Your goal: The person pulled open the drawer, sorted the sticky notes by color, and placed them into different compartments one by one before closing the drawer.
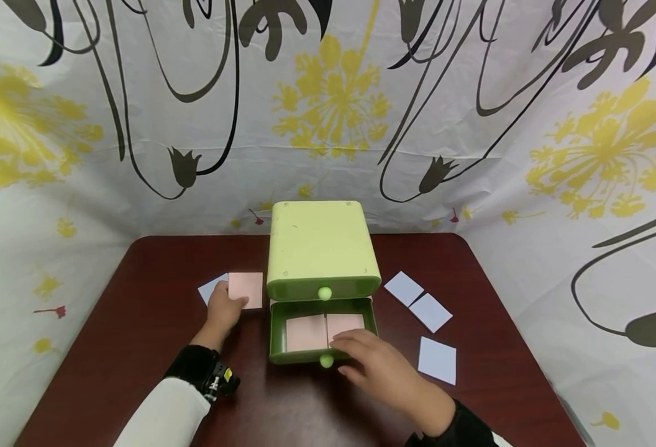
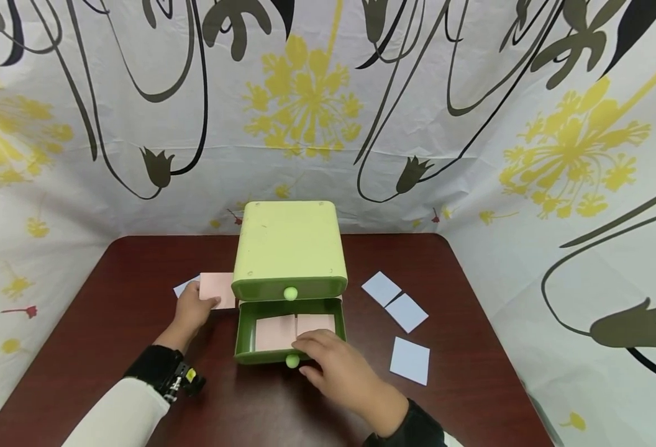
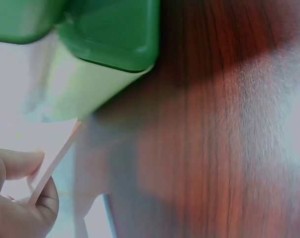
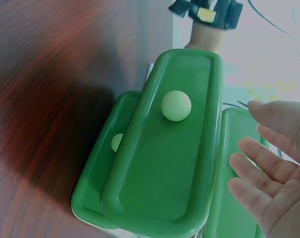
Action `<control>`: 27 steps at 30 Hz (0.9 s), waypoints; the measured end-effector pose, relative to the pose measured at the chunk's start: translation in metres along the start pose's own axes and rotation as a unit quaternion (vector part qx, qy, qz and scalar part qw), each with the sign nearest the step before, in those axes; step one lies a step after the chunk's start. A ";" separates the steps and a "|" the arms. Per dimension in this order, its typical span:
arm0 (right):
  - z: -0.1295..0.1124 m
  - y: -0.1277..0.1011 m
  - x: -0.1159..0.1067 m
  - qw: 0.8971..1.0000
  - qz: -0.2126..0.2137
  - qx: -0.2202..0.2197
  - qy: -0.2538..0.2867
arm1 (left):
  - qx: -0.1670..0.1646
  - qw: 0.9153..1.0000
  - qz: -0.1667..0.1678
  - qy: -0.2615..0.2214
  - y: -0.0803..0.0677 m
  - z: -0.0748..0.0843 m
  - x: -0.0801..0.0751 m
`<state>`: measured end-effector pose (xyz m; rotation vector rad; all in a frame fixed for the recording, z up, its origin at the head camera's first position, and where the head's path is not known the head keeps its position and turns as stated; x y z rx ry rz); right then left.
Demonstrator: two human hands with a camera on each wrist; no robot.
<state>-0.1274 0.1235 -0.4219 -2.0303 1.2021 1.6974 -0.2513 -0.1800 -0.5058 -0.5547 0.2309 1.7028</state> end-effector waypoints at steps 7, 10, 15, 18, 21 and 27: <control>0.009 -0.008 -0.005 1.000 0.009 0.013 -0.003 | 0.045 0.998 0.003 0.043 -0.027 0.011 -0.021; 0.012 -0.013 -0.008 1.000 0.018 0.017 -0.005 | 0.060 0.997 -0.004 0.053 -0.041 0.016 -0.027; 0.018 -0.019 -0.011 0.999 0.019 0.030 -0.010 | 0.086 0.993 -0.003 0.084 -0.065 0.025 -0.034; 0.021 -0.022 -0.013 0.999 0.021 0.039 -0.009 | 0.141 0.982 0.017 0.127 -0.081 0.034 -0.036; 0.024 -0.024 -0.015 0.999 0.029 0.042 -0.006 | 0.204 0.964 0.035 0.167 -0.095 0.045 -0.035; 0.028 -0.028 -0.015 0.998 0.040 0.041 -0.011 | 0.279 0.937 0.045 0.205 -0.114 0.064 -0.025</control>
Point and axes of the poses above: each hand's wrist, its own y-axis towards the middle knuckle, its own x-axis out of the palm, z = x × y, the point moved 2 cm from there along y, towards the middle knuckle, and after that the axes turned 2 degrees about -x, right-handed, at the moved point
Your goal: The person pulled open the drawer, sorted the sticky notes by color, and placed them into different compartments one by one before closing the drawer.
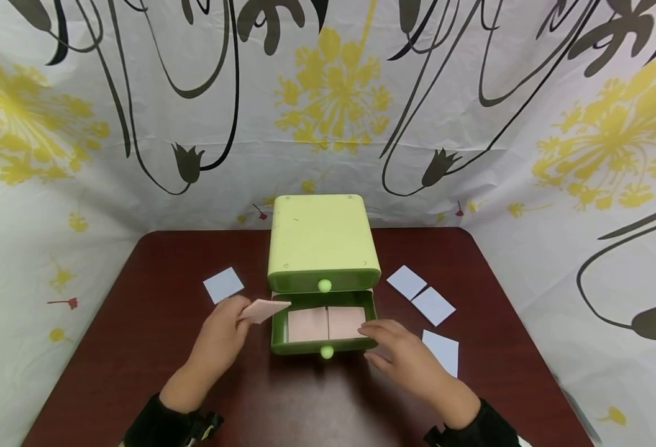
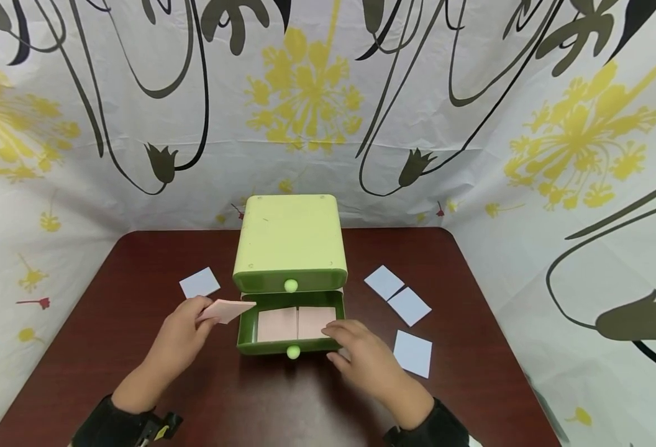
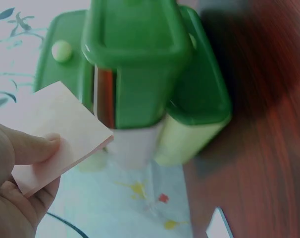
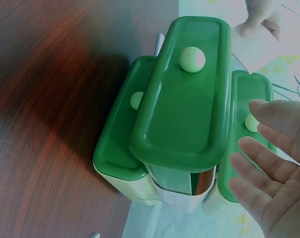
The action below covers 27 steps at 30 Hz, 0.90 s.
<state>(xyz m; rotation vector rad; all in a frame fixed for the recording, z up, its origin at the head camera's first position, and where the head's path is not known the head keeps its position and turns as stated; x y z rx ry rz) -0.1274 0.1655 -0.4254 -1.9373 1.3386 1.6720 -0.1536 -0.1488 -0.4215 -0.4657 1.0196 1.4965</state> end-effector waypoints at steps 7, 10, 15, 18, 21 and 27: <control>0.005 -0.005 -0.001 1.000 -0.005 0.026 0.002 | 0.028 0.999 -0.022 0.001 0.006 0.023 0.015; 0.007 -0.007 -0.001 0.999 -0.011 0.039 0.007 | 0.035 0.998 -0.043 -0.013 0.010 0.032 0.024; 0.009 -0.010 -0.002 0.999 -0.016 0.052 0.002 | 0.072 0.995 -0.071 -0.026 0.018 0.045 0.044; 0.009 -0.013 -0.002 0.999 -0.011 0.053 -0.001 | 0.096 0.991 -0.087 -0.029 0.020 0.051 0.056; 0.010 -0.015 -0.002 0.999 -0.006 0.052 -0.002 | 0.106 0.988 -0.109 -0.036 0.022 0.055 0.065; 0.011 -0.019 -0.004 0.999 -0.001 0.053 0.002 | 0.097 0.984 -0.138 -0.064 0.028 0.059 0.073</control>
Point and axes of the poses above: each hand's wrist, its own y-axis towards the middle knuckle, its own x-axis out of the palm, z = x × y, the point moved 2 cm from there along y, towards the middle knuckle, and after that the axes turned 2 degrees about -x, right-handed, at the moved point
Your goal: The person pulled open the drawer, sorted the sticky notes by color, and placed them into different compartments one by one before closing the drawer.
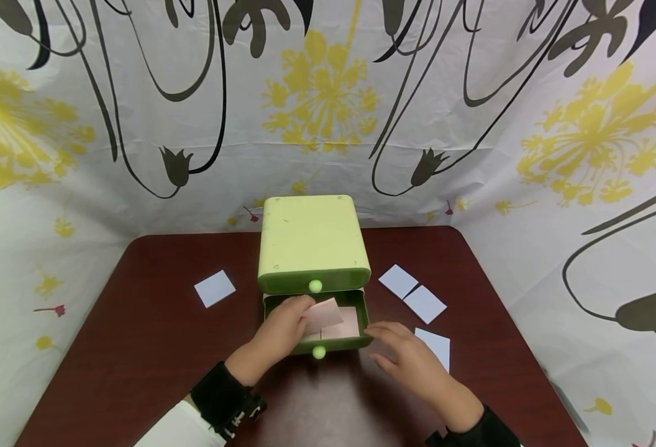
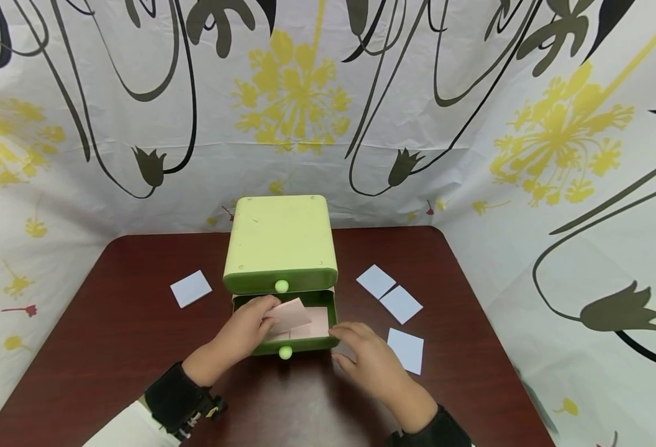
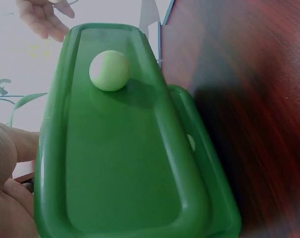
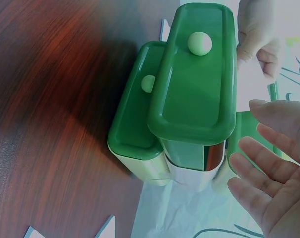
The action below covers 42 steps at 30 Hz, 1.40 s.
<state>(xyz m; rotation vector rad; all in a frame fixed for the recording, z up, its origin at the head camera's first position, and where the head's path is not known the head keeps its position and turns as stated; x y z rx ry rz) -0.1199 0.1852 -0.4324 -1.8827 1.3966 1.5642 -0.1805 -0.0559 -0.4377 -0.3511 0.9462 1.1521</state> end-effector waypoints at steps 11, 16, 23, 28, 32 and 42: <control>0.004 -0.002 0.003 1.000 0.019 -0.005 -0.003 | -0.034 0.994 -0.087 -0.048 0.013 -0.008 0.004; 0.005 -0.001 0.005 1.000 0.013 -0.002 0.001 | -0.064 0.993 -0.087 -0.052 0.017 -0.012 0.009; 0.005 -0.001 0.006 1.000 0.004 0.008 0.004 | -0.074 0.994 -0.073 -0.022 0.017 -0.013 0.013; 0.005 0.000 0.006 1.000 -0.005 0.019 0.005 | -0.068 0.995 -0.071 -0.011 0.016 -0.012 0.013; 0.004 0.000 0.006 1.000 -0.011 0.024 0.007 | -0.061 0.996 -0.067 -0.001 0.016 -0.011 0.012; 0.002 0.000 0.006 1.000 -0.015 0.026 0.010 | -0.061 0.996 -0.067 -0.008 0.011 -0.012 0.008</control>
Point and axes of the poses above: each hand's wrist, its own y-axis towards the middle knuckle, its own x-axis out of the palm, z = x × y, the point moved 2 cm from there along y, towards the middle knuckle, and after that the axes turned 2 degrees about -x, right-handed, at the moved point
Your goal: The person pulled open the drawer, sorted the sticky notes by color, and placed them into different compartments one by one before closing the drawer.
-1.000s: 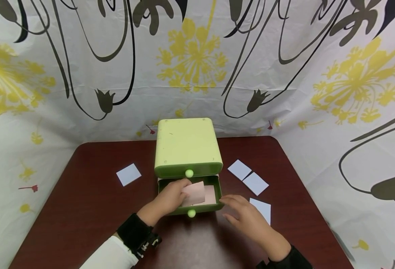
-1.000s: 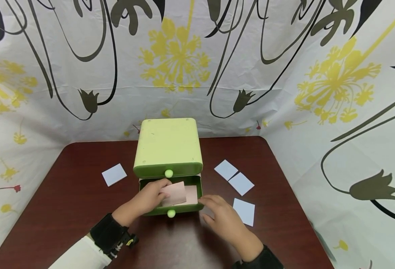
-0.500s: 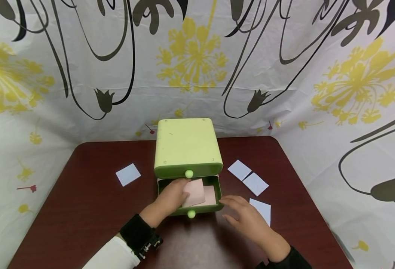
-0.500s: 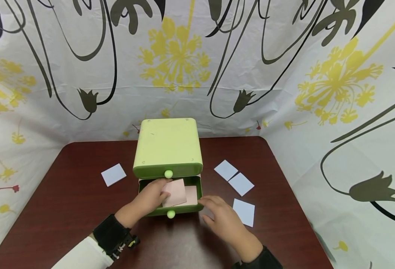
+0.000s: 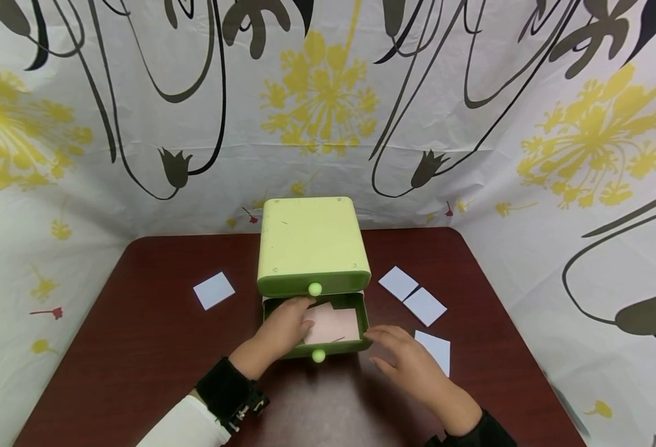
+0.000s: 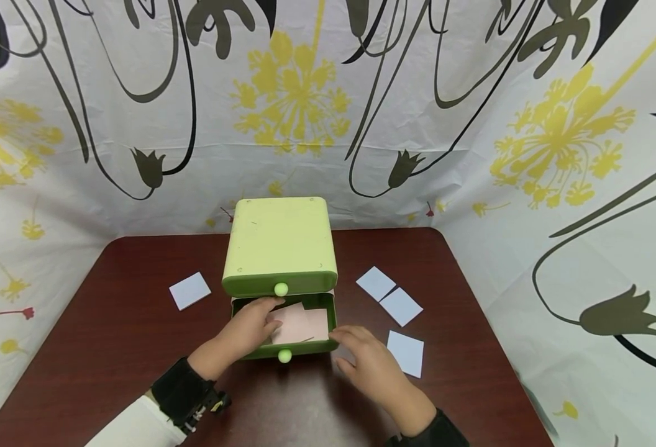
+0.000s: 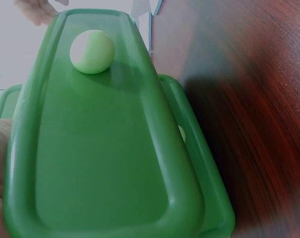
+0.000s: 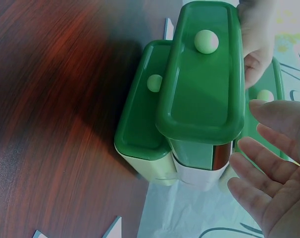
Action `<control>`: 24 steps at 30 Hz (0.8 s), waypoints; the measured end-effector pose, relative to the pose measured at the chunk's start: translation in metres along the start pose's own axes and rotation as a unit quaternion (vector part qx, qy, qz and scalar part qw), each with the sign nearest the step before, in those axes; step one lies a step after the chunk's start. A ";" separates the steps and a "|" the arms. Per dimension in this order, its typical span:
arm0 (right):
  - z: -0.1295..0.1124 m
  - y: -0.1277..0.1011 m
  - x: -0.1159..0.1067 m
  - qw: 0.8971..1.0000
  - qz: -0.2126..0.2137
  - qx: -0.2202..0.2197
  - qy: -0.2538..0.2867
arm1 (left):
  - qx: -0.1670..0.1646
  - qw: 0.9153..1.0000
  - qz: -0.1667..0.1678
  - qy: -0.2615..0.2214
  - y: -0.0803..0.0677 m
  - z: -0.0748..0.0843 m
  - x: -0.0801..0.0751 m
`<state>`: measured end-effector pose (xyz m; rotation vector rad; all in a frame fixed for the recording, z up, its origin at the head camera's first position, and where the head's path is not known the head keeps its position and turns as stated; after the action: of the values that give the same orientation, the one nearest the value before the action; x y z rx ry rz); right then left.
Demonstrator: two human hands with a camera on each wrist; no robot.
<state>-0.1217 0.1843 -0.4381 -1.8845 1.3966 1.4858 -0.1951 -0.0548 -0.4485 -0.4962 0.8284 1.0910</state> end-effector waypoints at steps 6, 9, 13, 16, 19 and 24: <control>0.000 0.000 0.002 1.000 0.006 -0.009 0.001 | -0.026 0.999 0.017 -0.015 -0.012 -0.009 -0.010; 0.000 0.000 0.003 1.000 0.012 -0.016 -0.002 | -0.048 0.998 0.031 -0.035 -0.022 -0.015 -0.018; -0.002 0.000 0.005 1.000 0.016 -0.024 -0.001 | -0.069 0.995 0.053 -0.055 -0.035 -0.021 -0.031; -0.004 0.000 0.006 0.999 0.019 -0.030 0.001 | -0.075 0.993 0.071 -0.055 -0.044 -0.027 -0.041; -0.005 0.000 0.006 0.999 0.027 -0.036 0.001 | -0.083 0.992 0.083 -0.051 -0.050 -0.036 -0.053; -0.007 0.000 0.006 0.997 0.050 -0.052 0.001 | -0.104 0.990 0.087 -0.047 -0.050 -0.055 -0.072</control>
<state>-0.1185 0.1762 -0.4403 -1.9021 1.4598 1.6335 -0.1836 -0.1555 -0.4266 -0.5488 0.6891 1.3609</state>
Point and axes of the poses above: each hand's wrist, its own y-axis towards the middle knuckle, its own x-axis out of the palm, z = x × y, the point moved 2 cm from there along y, towards the middle knuckle, and after that the axes turned 2 degrees about -x, right-handed, at the moved point
